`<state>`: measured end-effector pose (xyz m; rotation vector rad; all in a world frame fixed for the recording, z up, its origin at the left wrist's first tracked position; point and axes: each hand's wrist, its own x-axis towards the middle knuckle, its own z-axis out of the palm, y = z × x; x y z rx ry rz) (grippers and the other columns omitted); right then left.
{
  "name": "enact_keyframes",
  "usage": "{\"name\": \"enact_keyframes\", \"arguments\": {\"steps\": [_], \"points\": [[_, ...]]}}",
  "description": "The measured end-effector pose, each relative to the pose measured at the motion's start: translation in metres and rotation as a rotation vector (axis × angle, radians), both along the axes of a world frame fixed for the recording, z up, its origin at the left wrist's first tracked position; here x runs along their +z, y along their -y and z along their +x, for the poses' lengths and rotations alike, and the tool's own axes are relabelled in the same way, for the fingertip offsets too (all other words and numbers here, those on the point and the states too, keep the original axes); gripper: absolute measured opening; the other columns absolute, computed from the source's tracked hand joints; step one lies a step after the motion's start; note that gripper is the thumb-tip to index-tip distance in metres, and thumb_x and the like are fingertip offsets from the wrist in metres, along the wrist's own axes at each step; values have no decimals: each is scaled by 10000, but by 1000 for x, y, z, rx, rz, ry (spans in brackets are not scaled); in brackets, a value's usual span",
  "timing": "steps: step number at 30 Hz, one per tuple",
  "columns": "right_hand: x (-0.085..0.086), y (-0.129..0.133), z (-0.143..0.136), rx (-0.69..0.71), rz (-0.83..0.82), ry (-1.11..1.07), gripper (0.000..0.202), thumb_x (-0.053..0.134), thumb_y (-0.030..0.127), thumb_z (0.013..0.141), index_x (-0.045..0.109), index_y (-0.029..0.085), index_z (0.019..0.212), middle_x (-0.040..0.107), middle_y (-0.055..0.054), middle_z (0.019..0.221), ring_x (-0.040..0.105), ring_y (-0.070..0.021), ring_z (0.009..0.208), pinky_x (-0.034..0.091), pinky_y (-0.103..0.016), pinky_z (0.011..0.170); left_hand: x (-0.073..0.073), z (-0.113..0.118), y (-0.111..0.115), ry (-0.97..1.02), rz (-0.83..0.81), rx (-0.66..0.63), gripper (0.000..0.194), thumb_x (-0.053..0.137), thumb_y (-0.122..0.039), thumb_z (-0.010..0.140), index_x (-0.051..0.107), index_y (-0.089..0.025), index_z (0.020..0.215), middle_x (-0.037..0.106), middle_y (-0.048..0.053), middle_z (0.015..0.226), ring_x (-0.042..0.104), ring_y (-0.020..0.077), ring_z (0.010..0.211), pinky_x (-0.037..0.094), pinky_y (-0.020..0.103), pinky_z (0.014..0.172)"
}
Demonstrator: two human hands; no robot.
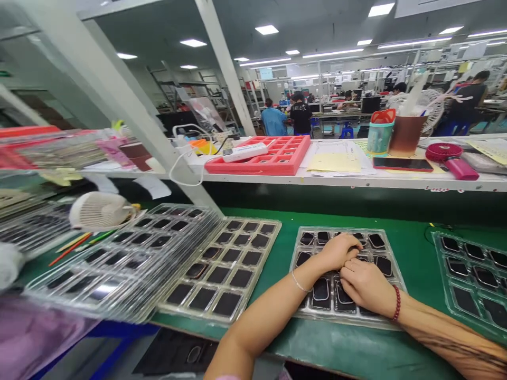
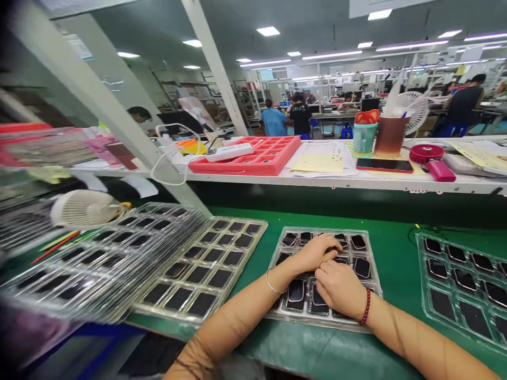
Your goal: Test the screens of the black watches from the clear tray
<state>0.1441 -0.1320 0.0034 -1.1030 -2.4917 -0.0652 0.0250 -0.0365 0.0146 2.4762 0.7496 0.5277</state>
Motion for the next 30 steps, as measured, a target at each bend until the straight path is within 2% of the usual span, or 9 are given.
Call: {"name": "enact_keyframes", "arguments": {"steps": [5, 8, 10, 13, 16, 19, 23, 27, 30], "points": [[4, 0, 1, 9, -115, 10, 152, 460, 150, 887, 552, 168, 766, 585, -33, 763, 529, -183, 722, 369, -299, 663, 33, -8, 4, 40, 34, 65, 237, 490, -151, 839, 657, -188, 1004, 666, 42, 1046, 601, 187, 981, 464, 286, 876], [4, 0, 2, 18, -166, 6, 150, 465, 159, 894, 565, 173, 783, 591, -33, 778, 540, -187, 744, 378, -302, 684, 57, -33, 15, -6, 113, 58, 205, 492, -125, 822, 665, -196, 905, 654, 36, 1052, 597, 194, 997, 459, 283, 880], [5, -1, 4, 23, -200, 6, 148, 466, 165, 898, 577, 176, 801, 591, -33, 789, 545, -184, 755, 387, -301, 696, 65, -61, 27, -53, 114, 59, 187, 497, -123, 821, 664, -207, 835, 647, 29, 1080, 588, 200, 1033, 451, 286, 900], [12, 0, 6, 22, -252, 35, 135, 479, 187, 900, 589, 182, 822, 592, -30, 803, 548, -185, 763, 404, -306, 698, 56, -107, 51, -149, 61, 112, 158, 522, -134, 818, 656, -200, 768, 642, 40, 1111, 577, 215, 1066, 436, 321, 952], [23, 3, 1, 22, -271, 48, 120, 490, 205, 899, 603, 190, 865, 601, -32, 836, 549, -196, 798, 425, -324, 710, 34, -140, 71, -185, 20, 233, 93, 623, -158, 758, 652, -199, 837, 511, 63, 1338, 419, 263, 1273, 371, 392, 1051], [31, 7, -16, 60, -242, 40, 117, 503, 209, 898, 617, 182, 892, 610, -54, 935, 544, -213, 899, 450, -348, 782, 19, -150, 83, -176, -12, 290, 191, 667, -220, 750, 620, -191, 933, 398, 94, 1437, 274, 282, 1372, 297, 451, 1107], [27, 7, -41, 40, -128, 78, 171, 624, 236, 821, 635, 113, 940, 560, -151, 1191, 465, -294, 1133, 412, -446, 956, 20, -145, 91, -118, -75, 289, 215, 716, -202, 688, 583, -180, 855, 409, 115, 1423, 257, 299, 1378, 309, 460, 1092], [17, 5, -47, 9, -127, 38, 208, 636, 285, 822, 635, 110, 933, 511, -162, 1280, 374, -313, 1248, 349, -485, 1033, 23, -131, 88, 126, -240, 354, 120, 626, -194, 746, 552, -180, 840, 642, 76, 1080, 582, 227, 1063, 467, 342, 903], [15, 5, -43, -5, -116, 9, 195, 611, 297, 840, 628, 120, 920, 480, -160, 1307, 319, -324, 1285, 294, -525, 1056, 20, -109, 69, 393, -454, 427, 140, 577, -254, 788, 530, -167, 888, 633, 8, 775, 608, 121, 631, 486, 238, 629]]}}
